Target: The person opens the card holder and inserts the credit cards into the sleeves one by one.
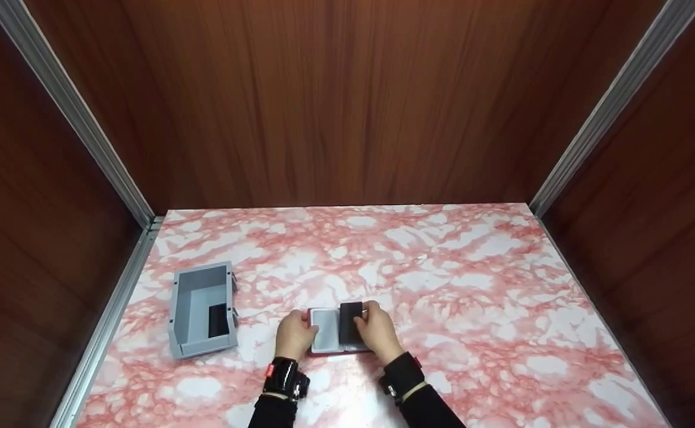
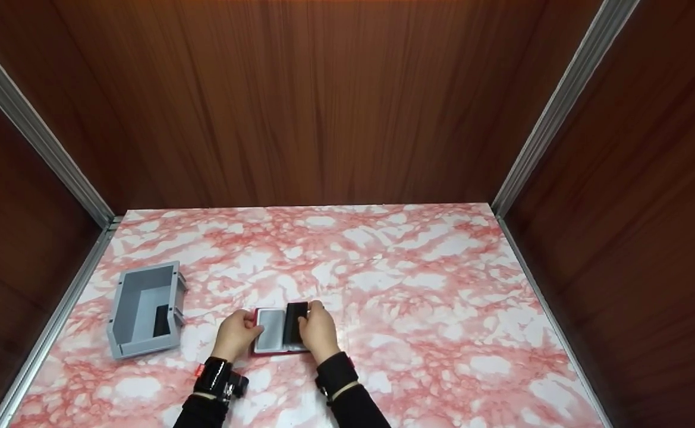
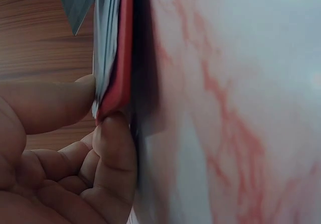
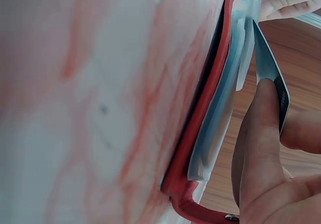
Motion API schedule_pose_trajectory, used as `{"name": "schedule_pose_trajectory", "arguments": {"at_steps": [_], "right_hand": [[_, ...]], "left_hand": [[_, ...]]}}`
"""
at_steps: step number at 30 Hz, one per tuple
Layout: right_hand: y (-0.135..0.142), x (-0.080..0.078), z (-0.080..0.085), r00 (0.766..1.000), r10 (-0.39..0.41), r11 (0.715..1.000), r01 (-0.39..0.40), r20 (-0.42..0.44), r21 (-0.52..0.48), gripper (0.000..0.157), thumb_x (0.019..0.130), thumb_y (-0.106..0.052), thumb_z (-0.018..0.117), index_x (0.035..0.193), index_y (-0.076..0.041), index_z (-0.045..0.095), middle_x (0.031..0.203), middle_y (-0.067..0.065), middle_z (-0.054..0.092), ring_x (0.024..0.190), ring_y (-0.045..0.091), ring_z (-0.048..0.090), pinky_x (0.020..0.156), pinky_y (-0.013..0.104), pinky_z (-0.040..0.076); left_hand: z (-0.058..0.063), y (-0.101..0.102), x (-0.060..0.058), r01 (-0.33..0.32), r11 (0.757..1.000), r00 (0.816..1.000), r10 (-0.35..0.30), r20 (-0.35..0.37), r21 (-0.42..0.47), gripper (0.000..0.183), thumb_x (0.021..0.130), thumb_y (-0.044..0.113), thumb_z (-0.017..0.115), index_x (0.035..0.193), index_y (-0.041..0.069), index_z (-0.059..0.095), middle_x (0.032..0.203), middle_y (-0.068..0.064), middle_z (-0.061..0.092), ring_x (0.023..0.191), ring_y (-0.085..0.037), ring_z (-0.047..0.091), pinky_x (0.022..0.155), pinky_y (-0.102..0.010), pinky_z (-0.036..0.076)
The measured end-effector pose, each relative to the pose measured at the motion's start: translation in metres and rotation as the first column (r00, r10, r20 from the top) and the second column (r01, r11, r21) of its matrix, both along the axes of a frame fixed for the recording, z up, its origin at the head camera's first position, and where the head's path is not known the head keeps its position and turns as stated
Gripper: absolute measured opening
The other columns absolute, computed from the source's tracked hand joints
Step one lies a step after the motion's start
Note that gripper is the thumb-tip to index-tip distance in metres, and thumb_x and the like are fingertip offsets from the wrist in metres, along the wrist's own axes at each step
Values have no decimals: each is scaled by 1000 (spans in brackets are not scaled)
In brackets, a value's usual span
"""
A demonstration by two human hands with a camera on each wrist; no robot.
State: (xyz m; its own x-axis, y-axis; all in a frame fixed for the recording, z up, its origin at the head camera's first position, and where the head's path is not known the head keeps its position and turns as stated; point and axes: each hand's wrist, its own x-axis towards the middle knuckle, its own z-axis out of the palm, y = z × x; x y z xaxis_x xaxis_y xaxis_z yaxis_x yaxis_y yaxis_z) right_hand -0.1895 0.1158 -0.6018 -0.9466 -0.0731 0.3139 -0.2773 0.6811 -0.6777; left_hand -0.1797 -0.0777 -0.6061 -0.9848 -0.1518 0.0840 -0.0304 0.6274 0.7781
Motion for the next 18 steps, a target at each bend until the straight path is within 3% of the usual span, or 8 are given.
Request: {"name": "schedule_pose_trajectory", "arguments": {"at_steps": [5,13,18], "right_hand": [[-1,0,-1,1000,4,1000,-4,3,0,23,82,3,72,97,5,54,69,1,52,61,18,52,58,34,46],[-3,-1,-2,994,14,1000,-12,109,-23,22,83,1,72,94,4,53,72,1,50,66,19,51,63,36,47],[-5,0,0,991,16,1000,-16,129,-2,22,83,0,72,95,4,54,72,4,53,66,21,53,63,39,48]], "left_hand": [[-1,0,-2,-4,1000,1000,4,-1,9,24,73,2,78,92,-4,65,80,-11,68,78,-29,64,76,-44,51],[0,0,-2,-5,1000,1000,5,4,-1,23,74,4,77,92,-4,64,80,-10,67,78,-30,64,76,-45,51],[-1,0,-2,-2,1000,1000,2,1,-14,23,75,4,77,92,-4,63,79,-10,67,77,-30,64,76,-44,51]]}}
